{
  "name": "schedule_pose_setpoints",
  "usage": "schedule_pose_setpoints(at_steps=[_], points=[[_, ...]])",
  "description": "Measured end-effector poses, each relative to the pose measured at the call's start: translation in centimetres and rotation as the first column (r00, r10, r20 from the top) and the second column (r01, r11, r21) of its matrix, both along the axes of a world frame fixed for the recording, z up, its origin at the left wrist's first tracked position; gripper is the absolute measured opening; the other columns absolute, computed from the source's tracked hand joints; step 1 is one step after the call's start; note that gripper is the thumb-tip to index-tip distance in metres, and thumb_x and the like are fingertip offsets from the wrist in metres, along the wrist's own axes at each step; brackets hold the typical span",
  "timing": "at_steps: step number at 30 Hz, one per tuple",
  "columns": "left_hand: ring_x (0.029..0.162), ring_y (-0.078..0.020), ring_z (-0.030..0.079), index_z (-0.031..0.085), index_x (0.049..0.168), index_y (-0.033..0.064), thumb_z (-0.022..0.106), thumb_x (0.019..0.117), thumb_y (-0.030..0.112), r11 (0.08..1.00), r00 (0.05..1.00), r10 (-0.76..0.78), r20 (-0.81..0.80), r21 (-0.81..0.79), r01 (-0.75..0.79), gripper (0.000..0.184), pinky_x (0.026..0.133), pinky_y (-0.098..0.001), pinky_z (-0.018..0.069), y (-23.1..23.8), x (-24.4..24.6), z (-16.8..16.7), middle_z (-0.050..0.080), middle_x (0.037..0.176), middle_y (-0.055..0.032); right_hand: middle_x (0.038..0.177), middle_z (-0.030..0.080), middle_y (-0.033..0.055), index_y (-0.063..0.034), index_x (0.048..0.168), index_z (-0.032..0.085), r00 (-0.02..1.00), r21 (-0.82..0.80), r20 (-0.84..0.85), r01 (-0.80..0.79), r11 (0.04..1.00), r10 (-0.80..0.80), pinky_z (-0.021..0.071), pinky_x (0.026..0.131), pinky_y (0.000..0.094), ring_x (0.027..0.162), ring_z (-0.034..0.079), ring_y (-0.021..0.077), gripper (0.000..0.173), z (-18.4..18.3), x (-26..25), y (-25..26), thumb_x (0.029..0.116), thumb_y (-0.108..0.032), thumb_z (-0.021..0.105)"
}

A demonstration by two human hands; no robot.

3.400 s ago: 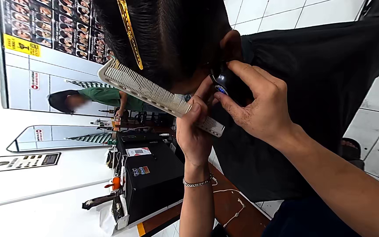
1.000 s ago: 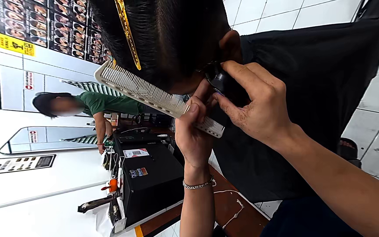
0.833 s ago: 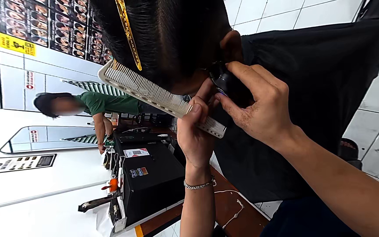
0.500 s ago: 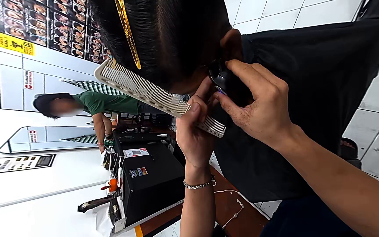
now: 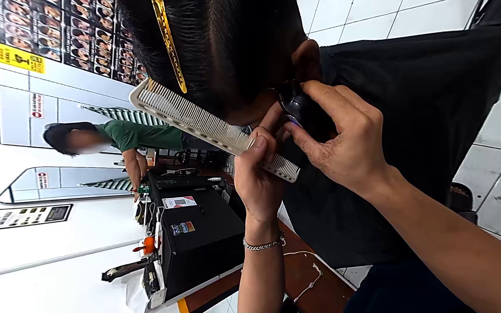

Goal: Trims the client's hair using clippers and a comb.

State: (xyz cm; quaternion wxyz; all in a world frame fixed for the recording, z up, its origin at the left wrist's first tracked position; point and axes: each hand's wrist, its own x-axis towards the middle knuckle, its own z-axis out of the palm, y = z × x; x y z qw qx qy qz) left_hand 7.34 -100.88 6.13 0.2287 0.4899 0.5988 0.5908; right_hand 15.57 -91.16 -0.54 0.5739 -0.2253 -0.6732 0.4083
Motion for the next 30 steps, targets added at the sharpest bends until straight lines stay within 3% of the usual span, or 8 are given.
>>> schedule_pose_setpoints(at_steps=[4,12,20,25,30], points=[[0.14,-0.024,0.05,0.055,0.076,0.0094,0.021,0.0999,0.01,1.0,1.0,0.019,-0.007,-0.011,-0.019,0.041,0.111,-0.0385,0.0441,0.03,0.11,0.18,0.059,0.142,-0.0146,0.097,0.07,0.014,0.0008,0.122,0.072,1.0,0.023,0.004,-0.003,1.0,0.003,0.0546,0.077,0.0288,0.088,0.068,0.0207,0.041,0.25,0.0,0.18,0.0894,-0.024,0.076],[0.137,-0.0232,0.051,0.052,0.074,0.0111,0.022,0.0995,0.012,1.0,1.0,0.005,0.002,0.008,-0.005,0.039,0.111,-0.0391,0.0433,-0.09,-0.1,0.02,0.061,0.137,-0.0131,0.097,0.07,0.0133,-0.0001,0.123,0.073,1.0,0.053,0.005,-0.01,0.999,0.009,0.0548,0.078,0.0304,0.09,0.067,0.0215,0.04,0.39,-0.05,0.24,0.089,-0.022,0.076],[0.143,-0.0269,0.047,0.054,0.075,0.0098,0.022,0.1001,0.011,1.0,1.0,-0.002,0.006,0.006,0.002,0.04,0.115,-0.0414,0.041,0.0,0.05,0.0,0.059,0.141,-0.0159,0.095,0.069,0.0134,0.0009,0.121,0.072,1.0,0.031,0.004,0.013,0.999,-0.013,0.0538,0.076,0.0286,0.087,0.067,0.0199,0.04,0.1,0.0,0.11,0.0896,-0.024,0.076],[0.139,-0.0238,0.05,0.055,0.075,0.0102,0.022,0.1,0.011,1.0,1.0,0.006,0.012,0.016,-0.006,0.041,0.112,-0.0395,0.0436,-0.04,0.09,0.07,0.06,0.139,-0.0135,0.095,0.069,0.0132,0.0005,0.121,0.073,1.0,0.048,-0.001,0.004,0.999,-0.004,0.054,0.076,0.0294,0.087,0.066,0.0208,0.04,0.43,-0.04,0.21,0.0887,-0.022,0.076],[0.139,-0.0245,0.05,0.054,0.074,0.0107,0.027,0.0987,0.011,0.999,0.999,0.028,0.046,0.037,-0.03,0.037,0.111,-0.0398,0.0439,-0.08,0.18,-0.11,0.061,0.136,-0.0141,0.099,0.069,0.0135,-0.0031,0.123,0.073,1.0,0.067,0.026,-0.005,0.998,0.003,0.0552,0.078,0.0324,0.093,0.067,0.0227,0.039,0.57,0.09,0.28,0.0891,-0.022,0.076]])
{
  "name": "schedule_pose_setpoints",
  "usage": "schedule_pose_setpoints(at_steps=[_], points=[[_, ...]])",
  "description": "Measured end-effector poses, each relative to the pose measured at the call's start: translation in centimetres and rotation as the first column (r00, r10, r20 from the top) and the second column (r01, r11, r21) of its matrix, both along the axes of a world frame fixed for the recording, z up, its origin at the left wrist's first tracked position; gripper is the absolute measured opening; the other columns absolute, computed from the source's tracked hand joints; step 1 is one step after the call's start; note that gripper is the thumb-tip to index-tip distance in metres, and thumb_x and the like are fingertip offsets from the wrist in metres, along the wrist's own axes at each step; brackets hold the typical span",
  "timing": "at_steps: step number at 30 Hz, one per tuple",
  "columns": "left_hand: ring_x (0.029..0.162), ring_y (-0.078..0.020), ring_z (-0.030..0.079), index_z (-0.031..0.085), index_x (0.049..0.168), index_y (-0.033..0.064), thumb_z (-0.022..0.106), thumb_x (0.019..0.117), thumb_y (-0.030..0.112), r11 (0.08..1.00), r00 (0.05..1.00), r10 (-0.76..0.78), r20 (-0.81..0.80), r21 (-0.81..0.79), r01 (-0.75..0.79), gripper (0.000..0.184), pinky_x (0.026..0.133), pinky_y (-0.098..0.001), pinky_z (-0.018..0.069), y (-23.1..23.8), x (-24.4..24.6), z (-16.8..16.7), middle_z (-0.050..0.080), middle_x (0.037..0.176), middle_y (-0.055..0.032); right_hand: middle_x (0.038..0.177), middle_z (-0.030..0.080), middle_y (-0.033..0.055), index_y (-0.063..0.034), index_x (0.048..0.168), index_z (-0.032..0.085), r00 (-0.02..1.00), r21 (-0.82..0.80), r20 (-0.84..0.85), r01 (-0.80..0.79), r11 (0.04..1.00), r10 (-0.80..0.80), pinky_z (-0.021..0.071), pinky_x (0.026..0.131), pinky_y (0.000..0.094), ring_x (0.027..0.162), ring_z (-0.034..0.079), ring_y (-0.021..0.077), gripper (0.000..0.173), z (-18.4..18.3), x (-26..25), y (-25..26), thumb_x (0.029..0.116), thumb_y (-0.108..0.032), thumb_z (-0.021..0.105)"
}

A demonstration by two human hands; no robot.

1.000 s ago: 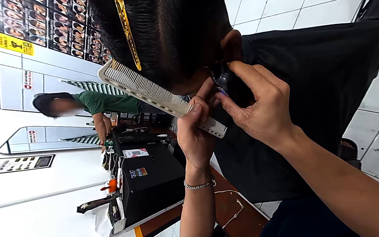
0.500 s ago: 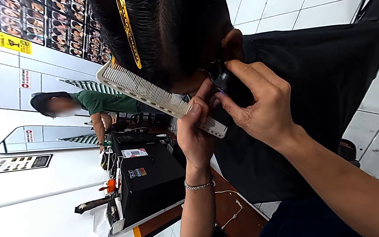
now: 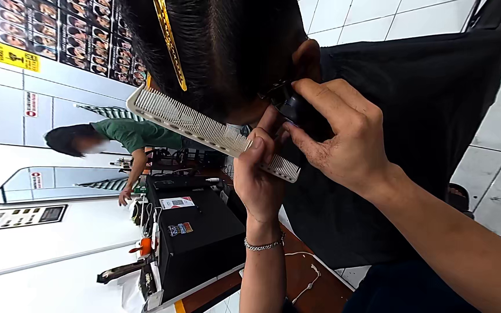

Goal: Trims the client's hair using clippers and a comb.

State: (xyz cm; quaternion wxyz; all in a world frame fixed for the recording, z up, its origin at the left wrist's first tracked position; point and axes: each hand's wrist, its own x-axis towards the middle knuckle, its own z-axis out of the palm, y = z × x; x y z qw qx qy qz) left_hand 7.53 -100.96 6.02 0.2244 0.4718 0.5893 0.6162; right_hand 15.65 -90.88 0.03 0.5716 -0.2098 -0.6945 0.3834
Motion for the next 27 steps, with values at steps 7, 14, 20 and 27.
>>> schedule_pose_setpoints(at_steps=[7,14,20,27], points=[[0.139,-0.0237,0.05,0.055,0.075,0.0101,0.023,0.0999,0.011,1.0,0.999,-0.023,-0.031,-0.013,0.023,0.041,0.112,-0.0392,0.0428,0.15,0.02,-0.05,0.061,0.139,-0.0136,0.099,0.07,0.0142,-0.0004,0.122,0.072,1.0,-0.008,-0.003,0.021,1.0,-0.021,0.0549,0.079,0.0315,0.092,0.068,0.0227,0.04,-0.33,0.08,-0.04,0.0901,-0.025,0.075],[0.142,-0.0261,0.047,0.054,0.076,0.0096,0.023,0.0999,0.011,1.0,0.999,-0.027,-0.035,-0.01,0.026,0.039,0.115,-0.0414,0.0402,0.03,-0.14,-0.07,0.059,0.14,-0.0156,0.099,0.069,0.0132,-0.0036,0.123,0.073,1.0,0.008,0.008,0.011,1.0,-0.011,0.0551,0.077,0.033,0.092,0.067,0.0231,0.039,-0.04,0.01,0.09,0.089,-0.022,0.075],[0.137,-0.0234,0.052,0.055,0.075,0.0116,0.025,0.0995,0.012,1.0,1.0,-0.001,0.0,0.006,0.001,0.039,0.113,-0.0401,0.0426,0.09,0.06,-0.21,0.063,0.132,-0.0122,0.101,0.07,0.0132,-0.0052,0.123,0.074,1.0,0.033,0.014,0.02,0.999,-0.02,0.0553,0.076,0.0346,0.094,0.068,0.0245,0.037,-0.2,0.07,0.19,0.0897,-0.022,0.075],[0.141,-0.0259,0.049,0.054,0.076,0.0098,0.022,0.0998,0.011,1.0,0.999,-0.024,-0.024,0.0,0.024,0.041,0.114,-0.0417,0.0417,0.11,0.0,-0.26,0.06,0.139,-0.0154,0.098,0.07,0.0133,-0.0009,0.121,0.073,1.0,-0.014,-0.014,0.018,1.0,-0.018,0.0547,0.077,0.0311,0.09,0.067,0.0211,0.039,-0.41,-0.02,0.0,0.0895,-0.024,0.076]])
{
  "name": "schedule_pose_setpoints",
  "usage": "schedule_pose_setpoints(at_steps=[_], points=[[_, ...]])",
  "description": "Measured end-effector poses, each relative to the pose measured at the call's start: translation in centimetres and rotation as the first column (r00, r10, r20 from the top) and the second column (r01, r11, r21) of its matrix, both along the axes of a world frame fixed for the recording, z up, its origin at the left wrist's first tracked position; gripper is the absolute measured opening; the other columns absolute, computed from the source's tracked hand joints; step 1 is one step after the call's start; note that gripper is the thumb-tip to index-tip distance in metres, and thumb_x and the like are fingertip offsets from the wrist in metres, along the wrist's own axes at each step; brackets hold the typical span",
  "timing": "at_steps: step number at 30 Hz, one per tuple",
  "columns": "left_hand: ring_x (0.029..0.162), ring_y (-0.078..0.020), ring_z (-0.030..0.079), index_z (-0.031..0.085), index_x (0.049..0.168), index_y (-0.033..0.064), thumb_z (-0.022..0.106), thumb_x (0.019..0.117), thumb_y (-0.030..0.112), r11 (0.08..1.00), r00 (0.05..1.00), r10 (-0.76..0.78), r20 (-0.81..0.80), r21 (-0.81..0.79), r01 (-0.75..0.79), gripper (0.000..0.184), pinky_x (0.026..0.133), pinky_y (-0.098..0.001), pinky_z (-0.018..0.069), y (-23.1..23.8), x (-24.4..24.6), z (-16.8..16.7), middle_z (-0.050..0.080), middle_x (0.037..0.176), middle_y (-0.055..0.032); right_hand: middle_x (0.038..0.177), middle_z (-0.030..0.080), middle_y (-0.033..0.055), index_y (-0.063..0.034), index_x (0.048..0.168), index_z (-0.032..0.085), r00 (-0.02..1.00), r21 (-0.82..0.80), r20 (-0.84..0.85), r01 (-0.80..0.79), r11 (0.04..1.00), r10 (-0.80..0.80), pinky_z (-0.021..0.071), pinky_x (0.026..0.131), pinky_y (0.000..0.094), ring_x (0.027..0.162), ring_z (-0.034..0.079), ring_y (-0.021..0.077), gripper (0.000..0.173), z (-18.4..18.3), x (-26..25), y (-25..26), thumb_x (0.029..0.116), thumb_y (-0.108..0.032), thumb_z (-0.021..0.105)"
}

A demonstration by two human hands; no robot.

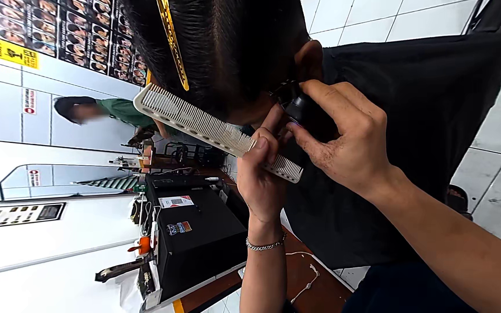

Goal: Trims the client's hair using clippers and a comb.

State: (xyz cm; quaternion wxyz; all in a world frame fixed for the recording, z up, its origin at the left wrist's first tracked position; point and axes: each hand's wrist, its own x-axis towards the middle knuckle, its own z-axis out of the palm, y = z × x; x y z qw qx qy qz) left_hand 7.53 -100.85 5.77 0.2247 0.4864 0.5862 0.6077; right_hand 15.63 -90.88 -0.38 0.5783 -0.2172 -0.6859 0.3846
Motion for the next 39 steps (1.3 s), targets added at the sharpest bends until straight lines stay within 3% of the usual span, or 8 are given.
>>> schedule_pose_setpoints(at_steps=[4,11,18,26,31,36,39], points=[[0.143,-0.0255,0.046,0.054,0.075,0.0101,0.023,0.1003,0.012,1.0,1.0,0.007,-0.001,-0.009,-0.007,0.04,0.115,-0.0414,0.0407,-0.05,0.0,0.16,0.059,0.141,-0.015,0.099,0.07,0.0135,-0.0016,0.122,0.073,1.0,0.012,0.005,-0.006,1.0,0.006,0.0551,0.078,0.032,0.092,0.068,0.0223,0.039,0.31,-0.03,0.12,0.0888,-0.023,0.076],[0.133,-0.0206,0.054,0.054,0.071,0.0134,0.026,0.0987,0.013,0.999,0.999,0.04,0.024,0.014,-0.04,0.039,0.112,-0.0389,0.0422,0.02,0.05,0.05,0.066,0.125,-0.009,0.101,0.07,0.0128,-0.0062,0.123,0.074,0.999,0.058,0.038,-0.01,0.998,0.008,0.0555,0.076,0.0352,0.094,0.068,0.0251,0.036,0.41,0.05,0.25,0.0896,-0.021,0.074],[0.14,-0.0241,0.049,0.054,0.075,0.0102,0.022,0.0986,0.011,1.0,1.0,0.03,0.002,0.001,-0.03,0.04,0.113,-0.04,0.0409,0.01,0.07,-0.07,0.062,0.136,-0.014,0.099,0.07,0.0135,-0.0018,0.122,0.073,1.0,0.019,0.009,-0.005,1.0,0.004,0.0548,0.078,0.0325,0.092,0.067,0.0229,0.039,-0.07,0.01,0.03,0.0898,-0.024,0.076],[0.138,-0.0232,0.05,0.054,0.074,0.0112,0.024,0.0984,0.012,0.999,0.999,0.039,0.024,0.005,-0.039,0.039,0.112,-0.0399,0.0424,-0.03,0.04,0.01,0.062,0.135,-0.0126,0.1,0.069,0.0129,-0.0048,0.123,0.074,0.999,0.037,0.036,-0.007,0.999,0.005,0.0547,0.076,0.0346,0.093,0.067,0.0238,0.039,0.39,-0.03,0.2,0.0894,-0.024,0.075],[0.13,-0.0196,0.056,0.055,0.071,0.0142,0.027,0.0987,0.014,0.998,0.998,0.045,0.038,0.036,-0.047,0.039,0.108,-0.0389,0.0443,0.1,-0.06,-0.2,0.067,0.122,-0.0075,0.103,0.07,0.0132,-0.0077,0.122,0.075,0.999,0.082,0.05,-0.005,0.997,0.001,0.0552,0.076,0.036,0.095,0.068,0.0259,0.035,0.4,0.14,0.34,0.0895,-0.02,0.074],[0.139,-0.0245,0.049,0.054,0.074,0.0112,0.022,0.1002,0.014,1.0,1.0,0.019,0.021,0.023,-0.02,0.042,0.114,-0.0413,0.0397,0.06,-0.11,-0.34,0.064,0.133,-0.013,0.1,0.07,0.0126,-0.003,0.122,0.073,1.0,0.021,0.017,-0.005,1.0,0.005,0.0552,0.078,0.0327,0.092,0.068,0.022,0.039,-0.09,0.05,0.14,0.0889,-0.023,0.076],[0.139,-0.0243,0.05,0.054,0.073,0.0111,0.024,0.0996,0.014,0.999,0.999,0.027,0.03,0.025,-0.028,0.04,0.113,-0.0412,0.0416,0.03,-0.08,-0.29,0.064,0.133,-0.013,0.099,0.07,0.013,-0.0019,0.121,0.073,1.0,0.017,0.016,-0.008,1.0,0.008,0.0552,0.077,0.033,0.091,0.068,0.0221,0.039,0.03,0.03,0.12,0.0888,-0.024,0.076]])
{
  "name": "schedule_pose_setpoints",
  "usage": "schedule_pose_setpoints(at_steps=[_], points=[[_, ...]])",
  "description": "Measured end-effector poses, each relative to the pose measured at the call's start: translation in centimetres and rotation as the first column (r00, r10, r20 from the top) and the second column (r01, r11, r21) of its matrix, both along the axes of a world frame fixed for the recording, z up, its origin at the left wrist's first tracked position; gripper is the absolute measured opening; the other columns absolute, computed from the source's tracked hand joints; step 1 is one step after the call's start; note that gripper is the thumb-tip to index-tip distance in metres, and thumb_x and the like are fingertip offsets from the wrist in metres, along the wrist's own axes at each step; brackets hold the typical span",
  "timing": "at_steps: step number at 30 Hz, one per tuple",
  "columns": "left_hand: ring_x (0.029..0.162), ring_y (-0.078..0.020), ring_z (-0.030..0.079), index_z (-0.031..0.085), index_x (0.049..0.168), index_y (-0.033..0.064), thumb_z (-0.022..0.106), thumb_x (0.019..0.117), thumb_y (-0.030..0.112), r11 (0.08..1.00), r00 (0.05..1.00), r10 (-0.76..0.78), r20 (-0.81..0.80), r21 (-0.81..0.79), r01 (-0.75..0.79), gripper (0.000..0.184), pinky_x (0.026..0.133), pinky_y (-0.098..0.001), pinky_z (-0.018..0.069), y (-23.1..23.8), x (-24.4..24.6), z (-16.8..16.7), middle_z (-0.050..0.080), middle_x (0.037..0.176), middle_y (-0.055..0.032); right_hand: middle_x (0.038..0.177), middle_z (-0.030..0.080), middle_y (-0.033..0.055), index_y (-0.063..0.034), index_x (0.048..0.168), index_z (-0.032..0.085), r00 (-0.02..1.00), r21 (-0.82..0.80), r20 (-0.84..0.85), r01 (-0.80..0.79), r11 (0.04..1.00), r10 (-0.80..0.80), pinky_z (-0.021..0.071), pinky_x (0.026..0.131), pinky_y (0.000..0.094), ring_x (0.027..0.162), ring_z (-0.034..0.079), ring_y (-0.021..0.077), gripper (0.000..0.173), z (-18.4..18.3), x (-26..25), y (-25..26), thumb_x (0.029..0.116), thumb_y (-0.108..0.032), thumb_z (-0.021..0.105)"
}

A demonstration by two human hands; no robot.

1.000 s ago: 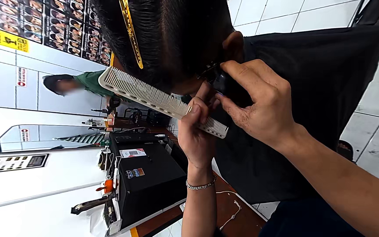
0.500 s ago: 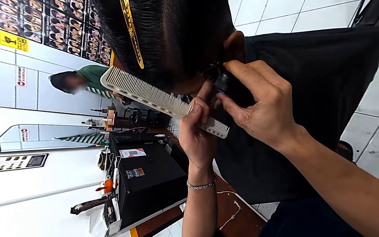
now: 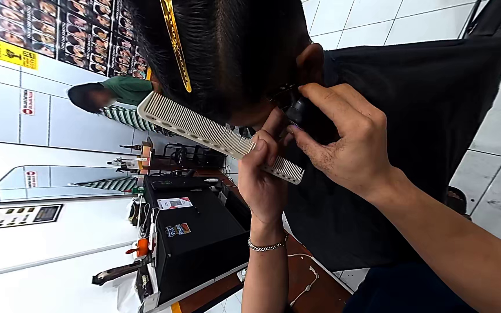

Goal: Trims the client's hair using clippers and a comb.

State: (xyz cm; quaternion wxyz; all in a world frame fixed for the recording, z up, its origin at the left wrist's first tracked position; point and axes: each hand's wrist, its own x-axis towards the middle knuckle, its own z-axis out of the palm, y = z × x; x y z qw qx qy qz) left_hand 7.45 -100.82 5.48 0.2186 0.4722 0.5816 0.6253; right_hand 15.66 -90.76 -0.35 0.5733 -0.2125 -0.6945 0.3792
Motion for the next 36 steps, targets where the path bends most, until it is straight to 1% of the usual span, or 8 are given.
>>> schedule_pose_setpoints(at_steps=[7,12,20,24,27,31,33,36], points=[[0.136,-0.0237,0.052,0.054,0.073,0.0111,0.025,0.0983,0.013,1.0,1.0,0.018,0.0,0.003,-0.018,0.039,0.11,-0.0404,0.0434,0.0,0.0,0.1,0.063,0.132,-0.0125,0.1,0.07,0.0123,-0.005,0.123,0.074,1.0,0.022,0.028,0.008,1.0,-0.008,0.0552,0.074,0.0349,0.092,0.068,0.0236,0.039,0.4,0.0,0.0,0.0892,-0.024,0.075],[0.123,-0.019,0.057,0.052,0.069,0.0152,0.026,0.0984,0.014,0.999,1.0,0.017,0.009,0.03,-0.017,0.039,0.107,-0.0383,0.0437,0.0,-0.2,-0.1,0.066,0.111,-0.0054,0.101,0.07,0.0121,-0.0087,0.122,0.075,0.999,0.075,0.044,0.017,0.997,-0.021,0.0546,0.074,0.0351,0.093,0.068,0.0253,0.035,0.4,-0.1,0.2,0.0892,-0.021,0.074],[0.138,-0.0223,0.05,0.054,0.073,0.0117,0.024,0.0991,0.014,1.0,1.0,0.005,0.011,-0.003,-0.005,0.04,0.113,-0.0403,0.0412,0.0,0.0,-0.1,0.064,0.133,-0.0114,0.101,0.07,0.0124,-0.0038,0.122,0.074,1.0,0.011,0.018,0.006,1.0,-0.006,0.0553,0.076,0.034,0.093,0.068,0.0229,0.039,0.0,0.0,-0.1,0.0887,-0.024,0.076],[0.138,-0.0236,0.05,0.054,0.073,0.011,0.024,0.099,0.013,1.0,1.0,-0.001,0.012,0.005,0.001,0.04,0.112,-0.041,0.0418,0.0,-0.1,0.0,0.063,0.133,-0.0125,0.1,0.07,0.012,-0.0047,0.122,0.074,1.0,0.016,0.025,0.008,1.0,-0.009,0.0552,0.074,0.0342,0.092,0.068,0.0229,0.038,0.3,0.0,0.0,0.089,-0.024,0.076],[0.133,-0.0215,0.053,0.054,0.071,0.0127,0.027,0.0993,0.015,1.0,1.0,0.003,0.018,0.027,-0.004,0.04,0.111,-0.0394,0.0432,0.0,-0.2,-0.1,0.065,0.127,-0.0099,0.1,0.07,0.0116,-0.0067,0.121,0.075,0.999,0.036,0.034,0.017,0.999,-0.019,0.0546,0.071,0.0358,0.091,0.068,0.024,0.036,0.5,-0.1,0.0,0.0888,-0.022,0.075],[0.109,-0.0116,0.061,0.056,0.068,0.0195,0.032,0.0998,0.018,0.999,0.998,0.027,0.056,0.035,-0.029,0.04,0.096,-0.0307,0.0487,-0.2,-0.2,-0.4,0.066,0.102,0.0023,0.101,0.07,0.0125,-0.0102,0.121,0.076,0.999,0.093,0.045,0.026,0.995,-0.03,0.0544,0.076,0.0369,0.094,0.067,0.0267,0.032,0.3,-0.1,0.0,0.09,-0.019,0.072],[0.107,-0.012,0.062,0.055,0.068,0.0201,0.031,0.0993,0.017,0.999,0.998,0.041,0.037,0.011,-0.041,0.04,0.095,-0.0314,0.0492,-0.3,-0.1,-0.5,0.067,0.102,0.0025,0.102,0.07,0.0119,-0.0097,0.121,0.075,0.999,0.065,0.041,0.003,0.998,-0.006,0.0553,0.076,0.0374,0.095,0.068,0.0266,0.033,-0.1,0.1,0.0,0.0893,-0.019,0.072],[0.132,-0.0179,0.056,0.059,0.071,0.0152,0.031,0.099,0.016,0.999,0.999,0.046,0.028,-0.021,-0.045,0.04,0.107,-0.0358,0.0469,-0.6,0.0,-0.6,0.068,0.129,-0.0058,0.099,0.07,0.0119,-0.0062,0.121,0.074,1.0,-0.024,-0.002,-0.029,0.999,0.029,0.0552,0.071,0.0383,0.09,0.068,0.0256,0.036,-0.6,0.1,-0.4,0.0886,-0.022,0.075]])
